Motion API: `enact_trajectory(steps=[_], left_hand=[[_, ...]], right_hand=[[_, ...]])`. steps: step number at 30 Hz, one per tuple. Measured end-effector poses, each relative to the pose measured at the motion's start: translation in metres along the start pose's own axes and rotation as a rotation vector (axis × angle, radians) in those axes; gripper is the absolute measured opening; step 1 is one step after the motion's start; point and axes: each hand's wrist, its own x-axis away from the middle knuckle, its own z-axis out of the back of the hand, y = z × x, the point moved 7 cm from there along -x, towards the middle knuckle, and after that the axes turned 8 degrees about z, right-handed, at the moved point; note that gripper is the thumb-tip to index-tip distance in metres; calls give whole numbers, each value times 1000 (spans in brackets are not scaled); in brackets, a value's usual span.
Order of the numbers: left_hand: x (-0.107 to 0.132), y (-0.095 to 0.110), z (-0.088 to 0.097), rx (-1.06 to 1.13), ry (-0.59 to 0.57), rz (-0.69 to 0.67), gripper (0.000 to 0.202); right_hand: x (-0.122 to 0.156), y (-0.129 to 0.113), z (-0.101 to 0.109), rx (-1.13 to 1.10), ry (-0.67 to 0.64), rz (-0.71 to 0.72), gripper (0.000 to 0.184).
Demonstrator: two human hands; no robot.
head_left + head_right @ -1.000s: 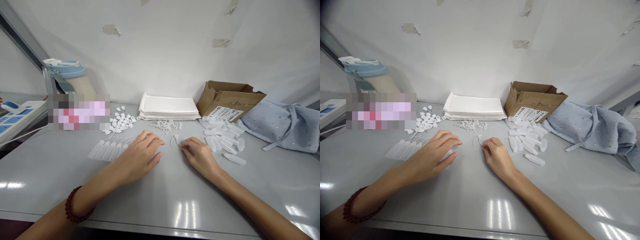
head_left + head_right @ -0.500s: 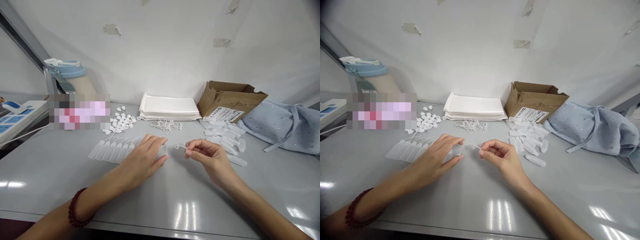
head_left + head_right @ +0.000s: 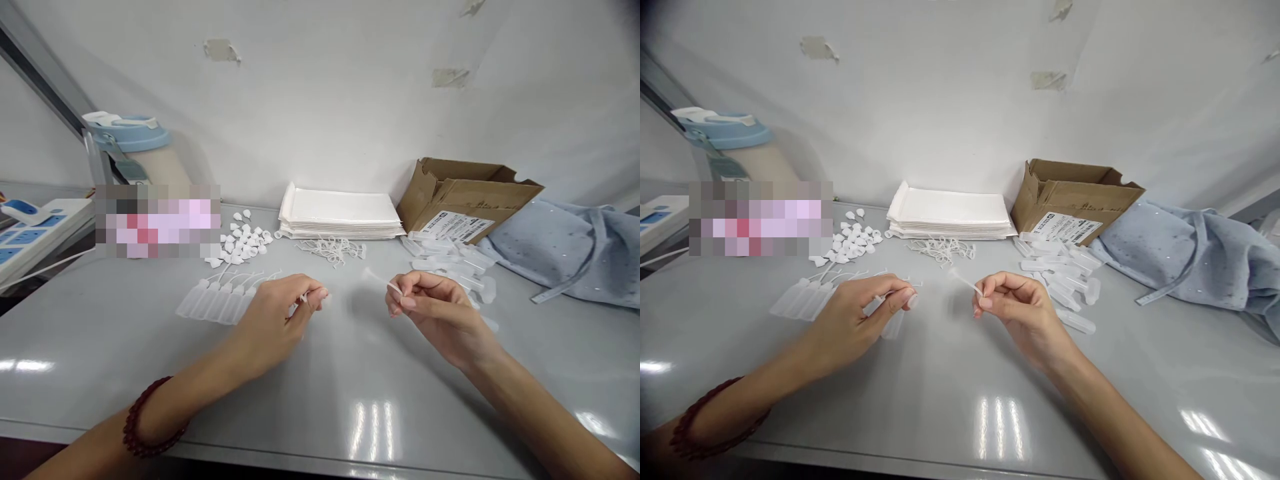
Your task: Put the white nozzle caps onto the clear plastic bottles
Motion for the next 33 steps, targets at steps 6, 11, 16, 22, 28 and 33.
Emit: enact_trajectory(steps=[6, 11, 16, 22, 28, 33], left_hand=[[1, -1, -2, 83, -74, 122, 23], [3, -1, -6, 120, -107, 138, 20], [7, -1, -20, 182, -214, 195, 19], [12, 0, -36, 298, -334, 261, 18], [14, -1, -39, 490, -431, 340, 14], [11, -6, -32, 504, -326, 381, 11]], right_hand=[[-5, 7, 11, 656, 62, 12, 10], [3, -8, -21, 991, -95, 407, 18], [29, -15, -56, 918, -311, 700, 19], [45, -13, -72, 1243, -383, 934, 21], [33, -17, -60, 1072, -302, 833, 11], [-2, -18, 5, 1435, 18, 442, 12]])
